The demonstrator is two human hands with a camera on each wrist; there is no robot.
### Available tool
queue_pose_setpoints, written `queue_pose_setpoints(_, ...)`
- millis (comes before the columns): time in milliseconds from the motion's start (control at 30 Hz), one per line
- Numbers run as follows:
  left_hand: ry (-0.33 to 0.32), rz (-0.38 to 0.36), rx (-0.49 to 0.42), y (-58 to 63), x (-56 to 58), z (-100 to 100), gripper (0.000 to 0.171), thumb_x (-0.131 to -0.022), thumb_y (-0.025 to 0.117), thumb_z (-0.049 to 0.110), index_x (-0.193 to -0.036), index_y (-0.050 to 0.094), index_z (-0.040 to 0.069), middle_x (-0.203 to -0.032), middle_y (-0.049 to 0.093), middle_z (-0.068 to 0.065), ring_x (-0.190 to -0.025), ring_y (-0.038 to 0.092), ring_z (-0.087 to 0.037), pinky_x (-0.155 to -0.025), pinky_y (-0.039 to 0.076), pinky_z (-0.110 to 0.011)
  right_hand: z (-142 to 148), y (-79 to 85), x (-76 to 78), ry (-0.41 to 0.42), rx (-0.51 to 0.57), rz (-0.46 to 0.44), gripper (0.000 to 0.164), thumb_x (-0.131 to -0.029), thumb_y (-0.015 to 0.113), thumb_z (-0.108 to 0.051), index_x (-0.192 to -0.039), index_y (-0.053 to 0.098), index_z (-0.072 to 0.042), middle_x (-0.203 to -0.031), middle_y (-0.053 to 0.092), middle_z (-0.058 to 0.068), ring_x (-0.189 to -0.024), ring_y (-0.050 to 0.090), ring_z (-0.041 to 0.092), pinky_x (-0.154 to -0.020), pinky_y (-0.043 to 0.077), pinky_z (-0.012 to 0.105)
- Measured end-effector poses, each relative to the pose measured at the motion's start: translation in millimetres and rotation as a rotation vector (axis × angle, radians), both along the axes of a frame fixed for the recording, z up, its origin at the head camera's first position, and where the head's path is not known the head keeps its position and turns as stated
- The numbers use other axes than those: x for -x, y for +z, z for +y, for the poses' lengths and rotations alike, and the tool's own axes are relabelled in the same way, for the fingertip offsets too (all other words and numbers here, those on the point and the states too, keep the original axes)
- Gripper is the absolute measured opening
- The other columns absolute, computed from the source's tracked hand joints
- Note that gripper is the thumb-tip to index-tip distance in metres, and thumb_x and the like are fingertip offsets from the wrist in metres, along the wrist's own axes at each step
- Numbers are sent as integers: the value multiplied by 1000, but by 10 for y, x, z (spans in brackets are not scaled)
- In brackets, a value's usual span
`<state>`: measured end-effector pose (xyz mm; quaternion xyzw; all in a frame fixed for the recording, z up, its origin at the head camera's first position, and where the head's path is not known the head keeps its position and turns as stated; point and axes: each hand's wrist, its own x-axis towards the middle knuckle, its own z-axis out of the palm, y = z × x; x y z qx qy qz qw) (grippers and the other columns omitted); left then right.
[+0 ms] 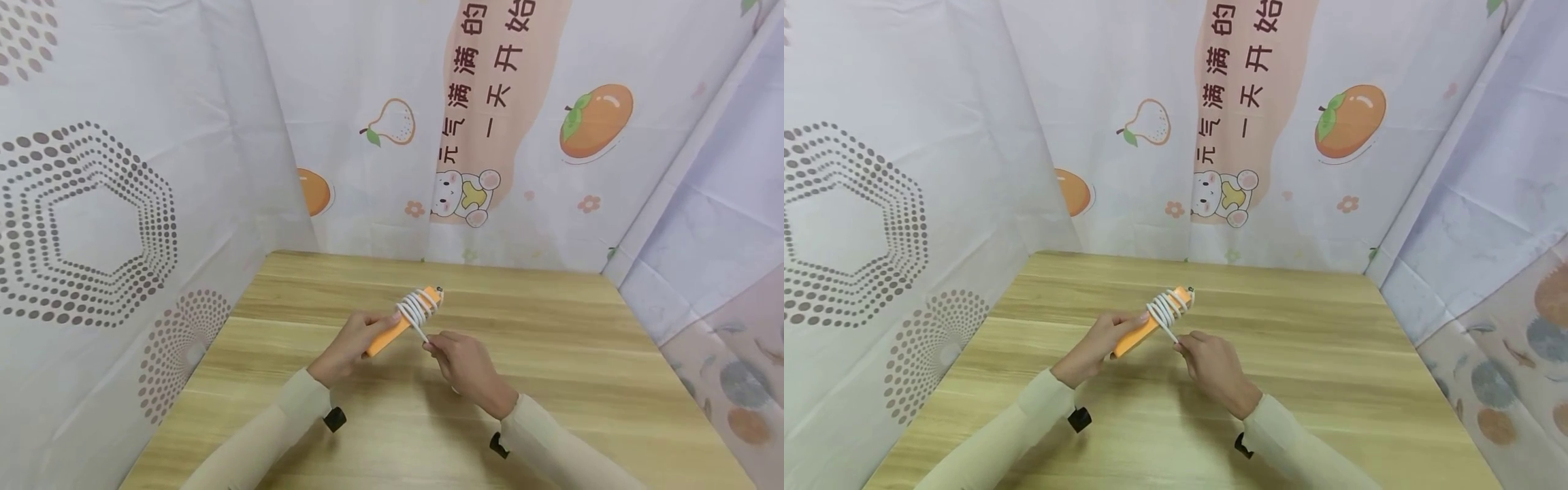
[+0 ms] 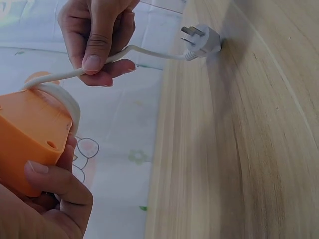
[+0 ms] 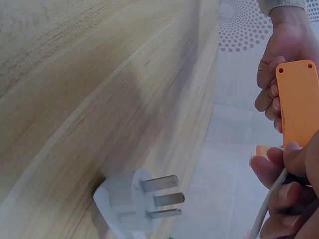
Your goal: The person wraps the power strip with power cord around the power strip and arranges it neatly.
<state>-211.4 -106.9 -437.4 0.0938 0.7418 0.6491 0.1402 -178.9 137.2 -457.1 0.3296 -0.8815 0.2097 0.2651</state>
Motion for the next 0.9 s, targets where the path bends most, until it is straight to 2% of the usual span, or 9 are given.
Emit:
queue_pose_setpoints(133, -13, -6, -3, 59, -10, -1, 52, -94, 70, 54, -116, 76, 8, -63, 49, 2, -50, 38, -11, -45, 28, -25, -8, 30, 10, 17, 5, -35, 12, -94, 76, -15, -84, 72, -10, -66, 53, -10, -55, 41, 1, -50, 38, 21)
queue_pose_setpoints(333, -47, 32, -15, 75, -12, 20, 49, -96, 68, 50, -100, 76, 1, -58, 46, 3, -47, 37, -10, -43, 27, -24, -30, 23, 10, 54, 29, -43, 6, -91, 78, -13, -86, 75, -11, -72, 63, -8, -60, 49, 1, -54, 45, 23)
queue_pose_setpoints(433, -63, 36, -32, 61, -22, 28, 46, -98, 67, 46, -100, 75, 1, -58, 46, 4, -46, 36, -9, -43, 27, -23, -41, 18, 1, 67, 43, -66, 6, -90, 78, -13, -85, 75, -14, -74, 66, -8, -61, 51, 0, -55, 45, 23)
queue_pose_setpoints(667, -135, 62, -40, 50, -60, 35, 47, -100, 64, 44, -102, 74, -1, -62, 47, 4, -50, 38, -9, -45, 28, -23, -60, 17, -13, 99, 63, -115, 8, -93, 75, -15, -85, 75, -17, -71, 66, -10, -59, 43, -4, -54, 40, 19)
queue_pose_setpoints(767, -174, 90, -19, 47, -66, 31, 45, -100, 63, 43, -106, 76, 0, -63, 48, 3, -51, 38, -10, -45, 29, -23, -59, 4, -14, 122, 60, -111, 7, -94, 75, -16, -87, 76, -16, -78, 72, -9, -62, 51, -3, -56, 46, 21)
queue_pose_setpoints(900, -256, 121, -2, 43, -72, 26, 42, -101, 62, 42, -107, 77, 4, -71, 55, 0, -56, 43, -11, -48, 33, -23, -47, -26, -19, 118, 27, -102, 5, -93, 75, -20, -94, 78, -15, -90, 75, -6, -76, 67, 5, -64, 55, 29)
